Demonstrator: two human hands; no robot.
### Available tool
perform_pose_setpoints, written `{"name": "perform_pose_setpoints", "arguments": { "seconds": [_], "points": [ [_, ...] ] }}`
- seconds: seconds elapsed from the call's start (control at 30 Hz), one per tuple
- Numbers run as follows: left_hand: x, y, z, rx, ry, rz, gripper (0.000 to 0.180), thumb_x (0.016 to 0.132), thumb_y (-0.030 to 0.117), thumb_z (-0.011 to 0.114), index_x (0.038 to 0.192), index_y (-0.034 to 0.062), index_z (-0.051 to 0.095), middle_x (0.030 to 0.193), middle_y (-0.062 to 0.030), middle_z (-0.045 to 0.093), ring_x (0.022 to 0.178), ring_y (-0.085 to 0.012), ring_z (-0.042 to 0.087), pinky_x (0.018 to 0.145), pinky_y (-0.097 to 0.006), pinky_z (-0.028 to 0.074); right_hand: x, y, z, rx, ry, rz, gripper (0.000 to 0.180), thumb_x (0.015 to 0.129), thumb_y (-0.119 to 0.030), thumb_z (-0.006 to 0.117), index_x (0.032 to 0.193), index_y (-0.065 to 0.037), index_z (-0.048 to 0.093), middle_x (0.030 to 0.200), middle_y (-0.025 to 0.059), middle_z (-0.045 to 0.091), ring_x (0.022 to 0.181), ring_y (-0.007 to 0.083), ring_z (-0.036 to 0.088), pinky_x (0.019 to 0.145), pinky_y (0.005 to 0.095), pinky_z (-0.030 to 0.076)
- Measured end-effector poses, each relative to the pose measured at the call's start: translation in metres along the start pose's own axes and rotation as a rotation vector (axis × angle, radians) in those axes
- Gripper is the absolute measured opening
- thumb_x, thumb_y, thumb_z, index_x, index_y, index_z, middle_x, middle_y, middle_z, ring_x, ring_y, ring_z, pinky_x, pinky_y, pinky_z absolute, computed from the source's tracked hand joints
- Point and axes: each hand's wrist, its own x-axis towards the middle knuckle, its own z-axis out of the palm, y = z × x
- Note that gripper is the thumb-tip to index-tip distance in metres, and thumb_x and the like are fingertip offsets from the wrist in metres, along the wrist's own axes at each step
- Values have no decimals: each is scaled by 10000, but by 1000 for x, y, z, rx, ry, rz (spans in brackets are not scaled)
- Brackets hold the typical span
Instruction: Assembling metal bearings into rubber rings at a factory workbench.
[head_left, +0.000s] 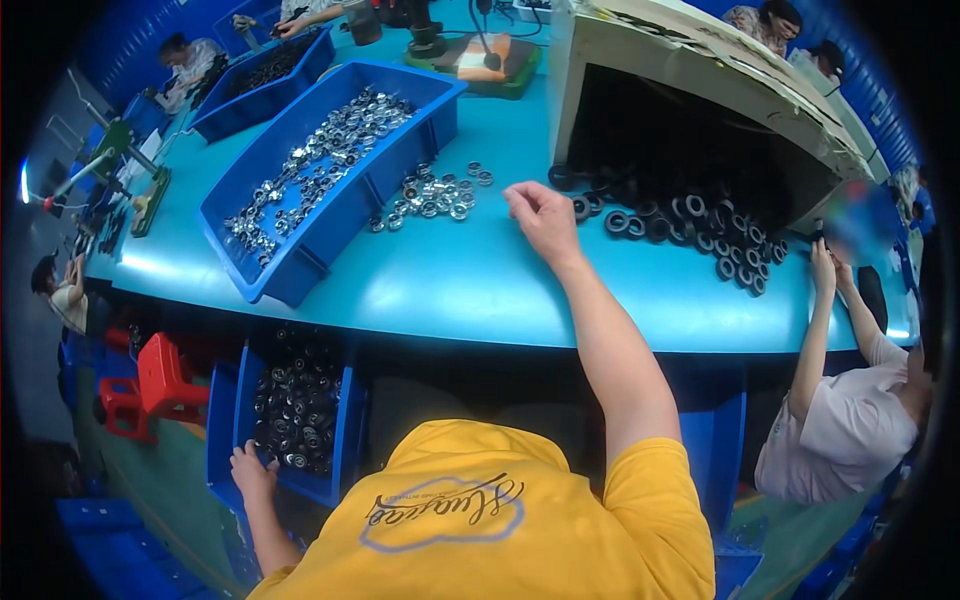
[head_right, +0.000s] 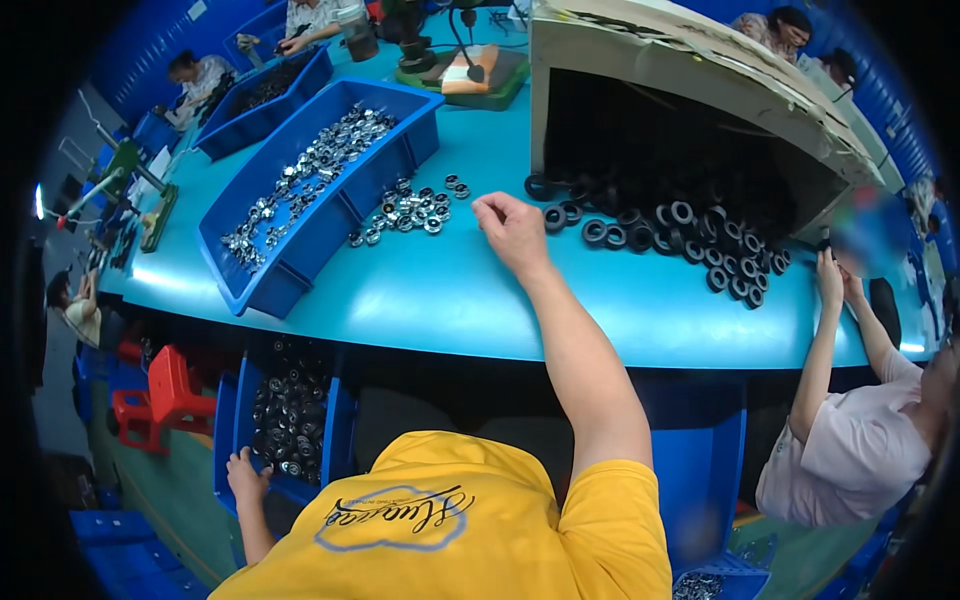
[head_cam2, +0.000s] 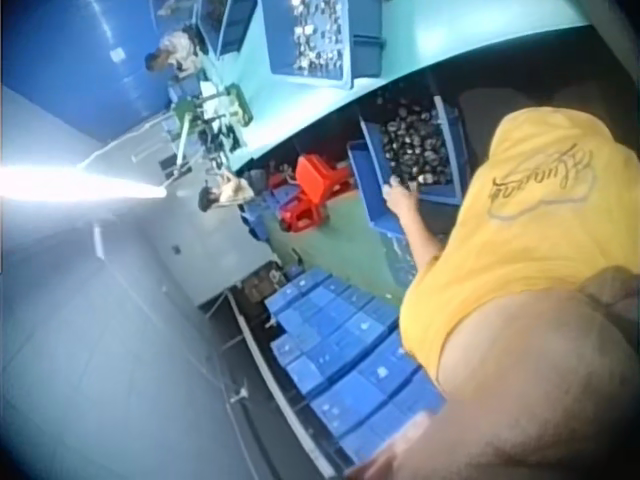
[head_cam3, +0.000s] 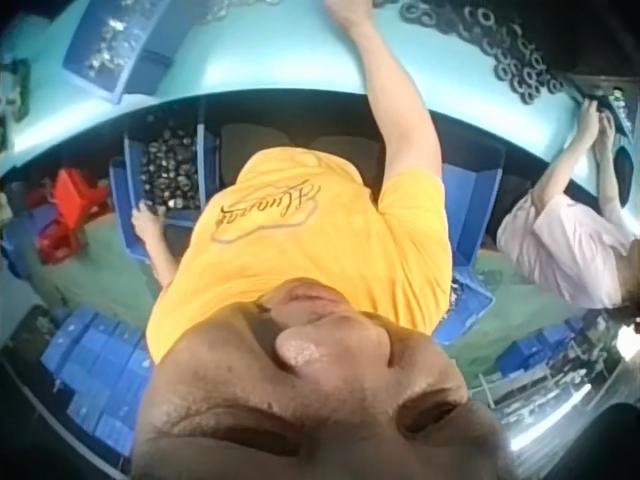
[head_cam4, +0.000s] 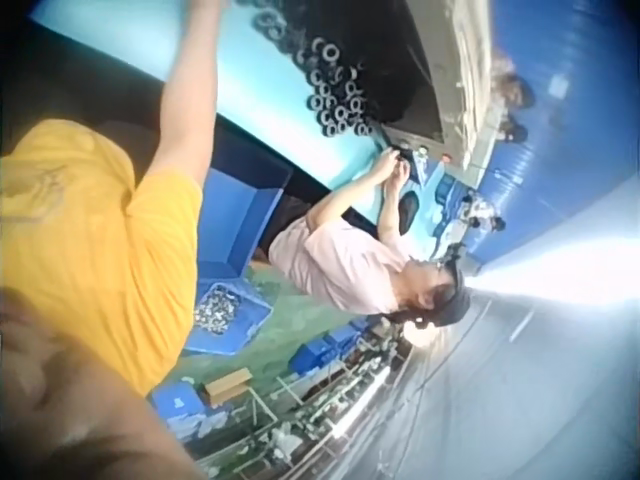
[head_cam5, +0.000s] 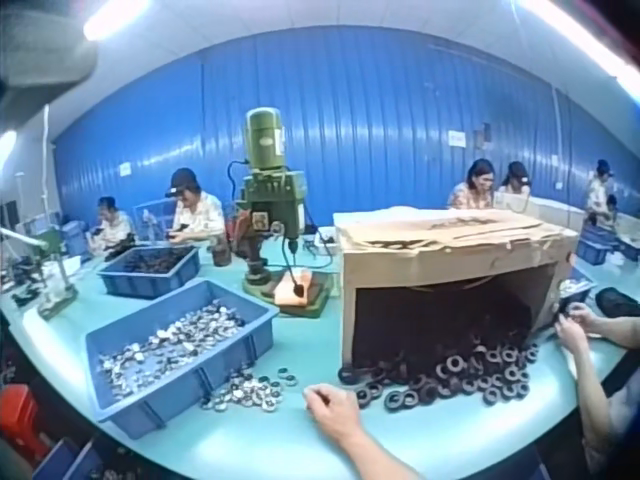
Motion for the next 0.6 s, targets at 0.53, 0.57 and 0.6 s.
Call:
{"name": "perform_pose_setpoints", "arguments": {
  "seconds": [0.53,0.57,0.6],
  "points": [
    [126,511,-203,-1205,273,1369,173,871,18,758,1036,69,755,853,-105,730,708,-283,682,651,-372,544,54,8,-116,-1079,287,-159,206,743,-261,858,939,-212,821,1169,27,649,1137,296,563,941,452,479],
    [129,531,-197,-1255,173,1334,163,884,31,757,1043,67,760,851,-106,732,697,-262,678,651,-361,547,56,7,-109,-1125,283,-160,230,736,-278,867,952,-214,821,1220,26,648,1169,301,553,959,459,466],
    [131,550,-192,-1306,75,1292,154,897,44,756,1049,65,764,849,-106,734,686,-242,673,651,-349,550,56,5,-101,-1185,257,-143,248,734,-282,870,966,-212,820,1250,26,642,1190,304,545,971,465,454]
  ]
}}
